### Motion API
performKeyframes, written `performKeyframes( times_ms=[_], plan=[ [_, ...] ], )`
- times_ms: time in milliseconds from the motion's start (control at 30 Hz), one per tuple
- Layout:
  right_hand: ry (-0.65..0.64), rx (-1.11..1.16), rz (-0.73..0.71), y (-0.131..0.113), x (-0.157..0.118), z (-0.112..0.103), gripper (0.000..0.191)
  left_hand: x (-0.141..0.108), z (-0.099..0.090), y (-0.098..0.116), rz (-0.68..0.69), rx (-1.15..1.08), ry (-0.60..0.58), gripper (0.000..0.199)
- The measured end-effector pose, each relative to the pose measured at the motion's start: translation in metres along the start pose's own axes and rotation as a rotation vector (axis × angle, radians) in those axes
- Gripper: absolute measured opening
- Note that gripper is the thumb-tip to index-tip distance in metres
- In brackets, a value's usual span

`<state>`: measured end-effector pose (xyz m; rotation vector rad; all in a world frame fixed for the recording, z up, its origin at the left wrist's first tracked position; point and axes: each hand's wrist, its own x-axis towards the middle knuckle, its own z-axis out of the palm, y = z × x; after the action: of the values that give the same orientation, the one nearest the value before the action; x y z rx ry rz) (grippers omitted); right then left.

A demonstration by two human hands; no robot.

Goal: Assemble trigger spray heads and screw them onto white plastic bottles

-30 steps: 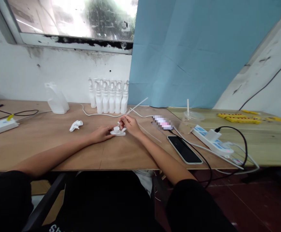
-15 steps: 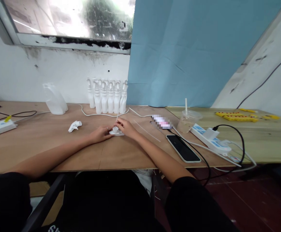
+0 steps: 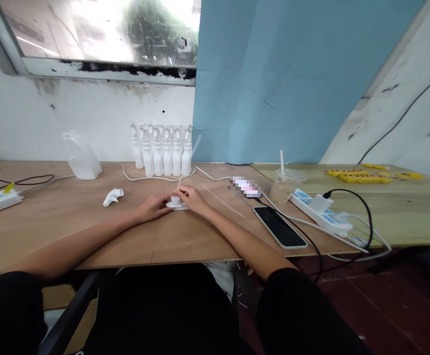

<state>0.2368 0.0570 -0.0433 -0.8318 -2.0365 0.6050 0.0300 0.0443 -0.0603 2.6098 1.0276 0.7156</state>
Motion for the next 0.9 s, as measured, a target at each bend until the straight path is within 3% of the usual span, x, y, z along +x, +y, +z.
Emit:
performKeyframes(
  times_ms=[133,300,400,500,567,667,733,833,900],
  plan=[
    [0.032,0.173,0.074,0.004,-0.003,-0.004,0.030,0.001,-0.001,-0.001,-0.030,-0.070,0.019,0.045],
    [-0.018,0.321,0.210,0.010,-0.006,-0.005,0.046,0.001,0.003,-0.003,-0.034,-0.239,0.191,0.026],
    [-0.028,0.397,0.297,0.010,-0.007,-0.002,0.045,0.001,0.001,-0.002,0.005,-0.251,0.207,0.027],
    [0.052,0.413,0.311,0.005,-0.007,-0.002,0.039,0.002,-0.021,-0.013,0.061,-0.138,0.209,0.041],
    [0.133,0.390,0.300,0.002,-0.006,-0.005,0.042,0.004,-0.051,-0.035,0.043,-0.006,0.377,0.041],
    [0.219,0.375,0.289,0.002,-0.005,-0.012,0.046,0.001,-0.109,-0.087,-0.137,0.227,0.748,0.043],
    [0.242,0.401,0.286,0.004,-0.004,-0.016,0.046,-0.008,-0.146,-0.125,-0.338,0.349,0.950,0.052],
    [0.261,0.520,0.279,0.006,-0.002,-0.019,0.046,-0.030,-0.185,-0.165,-0.761,0.332,1.152,0.079],
    [0.270,0.615,0.278,0.005,-0.001,-0.020,0.046,-0.044,-0.198,-0.178,-0.991,0.211,1.149,0.099]
  ],
)
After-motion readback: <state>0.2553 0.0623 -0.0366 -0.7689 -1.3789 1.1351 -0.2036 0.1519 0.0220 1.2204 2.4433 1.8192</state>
